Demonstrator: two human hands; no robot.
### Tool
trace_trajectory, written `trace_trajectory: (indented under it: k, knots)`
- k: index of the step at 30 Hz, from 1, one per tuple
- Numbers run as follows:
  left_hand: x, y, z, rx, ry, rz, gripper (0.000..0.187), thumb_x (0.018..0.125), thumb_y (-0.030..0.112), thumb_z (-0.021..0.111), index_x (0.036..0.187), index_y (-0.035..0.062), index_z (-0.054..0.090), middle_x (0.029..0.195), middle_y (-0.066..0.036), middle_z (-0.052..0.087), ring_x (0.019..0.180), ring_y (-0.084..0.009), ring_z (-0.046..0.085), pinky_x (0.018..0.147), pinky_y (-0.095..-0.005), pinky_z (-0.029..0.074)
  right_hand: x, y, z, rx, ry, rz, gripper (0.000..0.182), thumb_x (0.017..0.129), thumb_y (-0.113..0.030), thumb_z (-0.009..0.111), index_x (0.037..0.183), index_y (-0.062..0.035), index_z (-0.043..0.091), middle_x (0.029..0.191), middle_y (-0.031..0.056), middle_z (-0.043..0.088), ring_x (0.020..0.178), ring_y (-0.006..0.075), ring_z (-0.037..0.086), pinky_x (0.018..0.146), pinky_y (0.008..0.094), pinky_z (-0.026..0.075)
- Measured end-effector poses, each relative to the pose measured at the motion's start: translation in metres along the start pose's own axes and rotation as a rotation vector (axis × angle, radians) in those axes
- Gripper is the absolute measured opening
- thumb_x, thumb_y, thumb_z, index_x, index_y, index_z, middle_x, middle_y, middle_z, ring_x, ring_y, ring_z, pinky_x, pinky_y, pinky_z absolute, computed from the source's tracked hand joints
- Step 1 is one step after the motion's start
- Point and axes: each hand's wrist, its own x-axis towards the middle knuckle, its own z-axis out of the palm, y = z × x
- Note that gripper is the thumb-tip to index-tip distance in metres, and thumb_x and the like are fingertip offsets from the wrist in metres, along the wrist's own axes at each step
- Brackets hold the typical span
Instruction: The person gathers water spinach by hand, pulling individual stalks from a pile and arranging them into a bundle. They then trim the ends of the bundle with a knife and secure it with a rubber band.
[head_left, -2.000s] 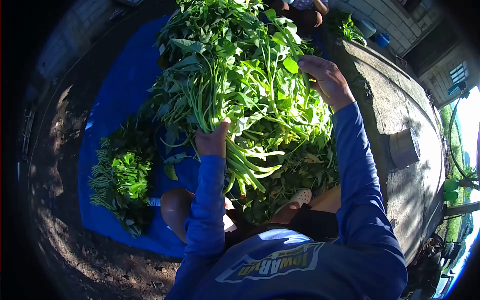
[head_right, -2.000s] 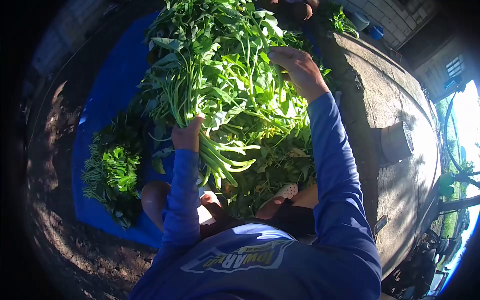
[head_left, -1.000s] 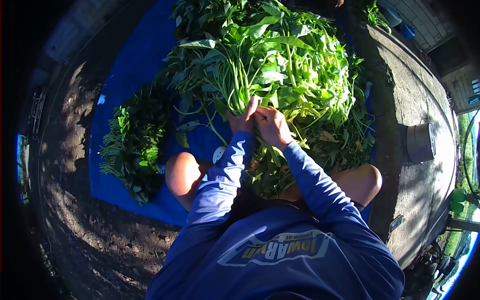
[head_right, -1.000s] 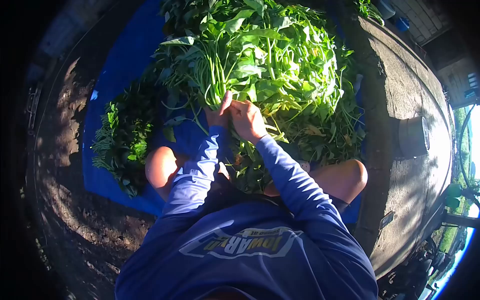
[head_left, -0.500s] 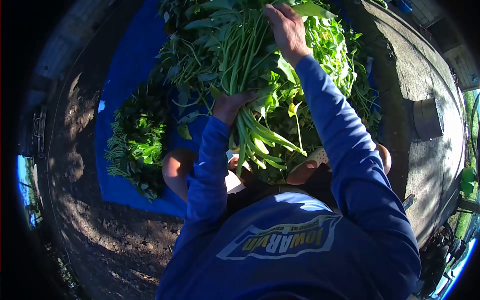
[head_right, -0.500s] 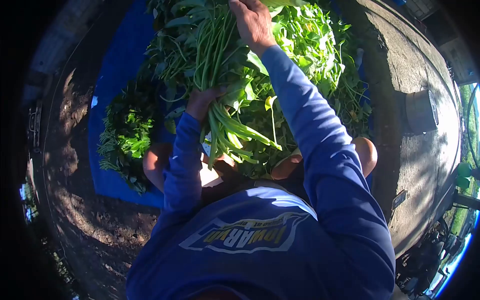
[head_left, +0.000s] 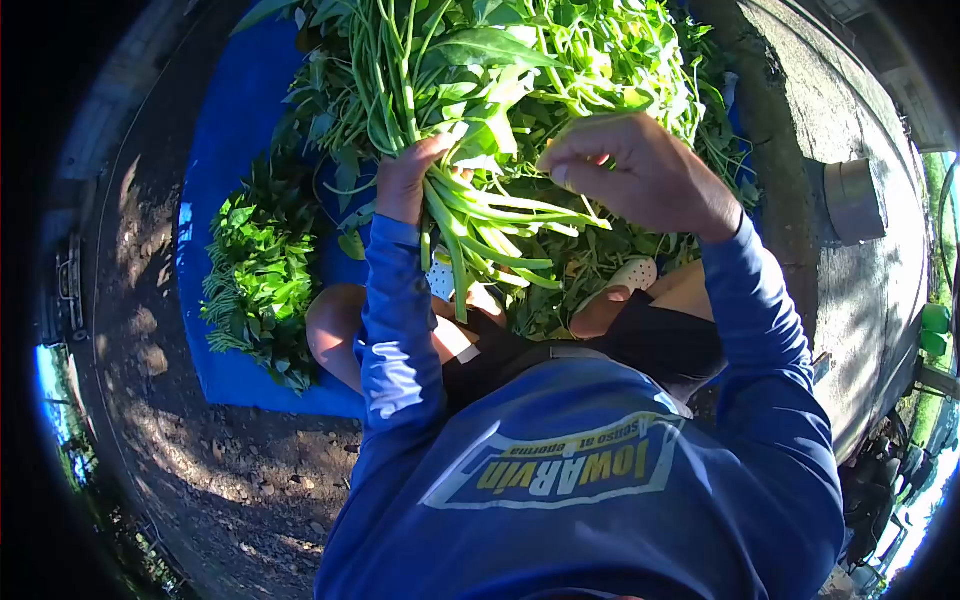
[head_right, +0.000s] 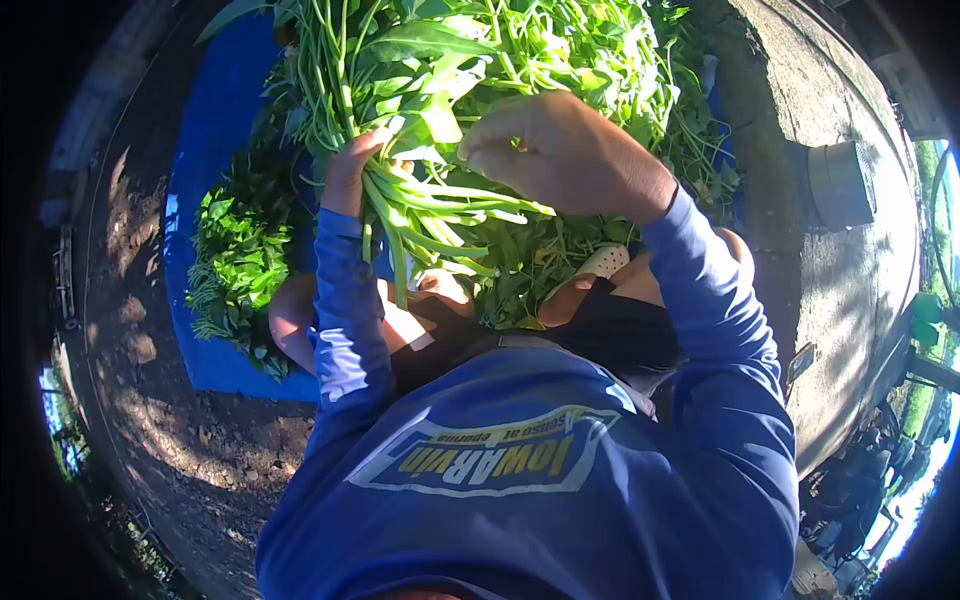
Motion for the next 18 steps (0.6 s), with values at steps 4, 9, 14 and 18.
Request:
trace_trajectory:
  k: [4, 9, 14, 18]
  knots:
    - [-0.007, 0.023, 0.024, 0.068, 0.039, -0.027, 0.041, 0.089, 0.011, 0.076, 0.127, -0.0008, 0.066, 0.109, -0.016, 0.074, 0.079, -0.0264, 0.074, 0.068, -0.0416, 0.063, -0.034, 0.042, 0.046, -0.005, -0.077, 0.069, 0.029, 0.101, -0.018, 0.064, 0.123, -0.0012, 0.073, 0.105, 0.0147, 0.077, 0.092, 0.0297, 0.074, 0.085, 0.0379, 0.058]
    - [-0.005, 0.016, 0.029, 0.173, 0.134, 0.093, 0.036, 0.086, 0.009, 0.08, 0.118, -0.0067, 0.071, 0.111, -0.014, 0.074, 0.085, -0.0234, 0.074, 0.075, -0.0414, 0.065, -0.035, 0.038, 0.033, 0.294, -0.164, 0.371, 0.04, 0.099, -0.027, 0.067, 0.13, -0.0031, 0.071, 0.105, 0.0147, 0.078, 0.09, 0.021, 0.074, 0.084, 0.0356, 0.057]
    - [0.005, 0.01, 0.032, 0.114, 0.17, 0.261, 0.036, 0.084, 0.007, 0.082, 0.117, -0.0044, 0.073, 0.112, -0.011, 0.074, 0.094, -0.0198, 0.072, 0.088, -0.0355, 0.06, -0.044, 0.048, 0.065, 0.442, -0.042, 0.379, 0.043, 0.104, -0.028, 0.059, 0.141, -0.0072, 0.065, 0.111, 0.0137, 0.077, 0.097, 0.017, 0.071, 0.089, 0.0327, 0.055]
    - [0.009, 0.013, 0.032, 0.235, 0.311, 0.47, 0.037, 0.083, 0.006, 0.082, 0.118, -0.0027, 0.073, 0.115, -0.01, 0.074, 0.098, -0.0177, 0.07, 0.093, -0.0329, 0.055, -0.051, 0.021, 0.113, 0.464, 0.027, 0.425, 0.043, 0.104, -0.025, 0.059, 0.141, -0.0039, 0.063, 0.119, 0.0181, 0.075, 0.106, 0.0239, 0.073, 0.094, 0.0346, 0.055]
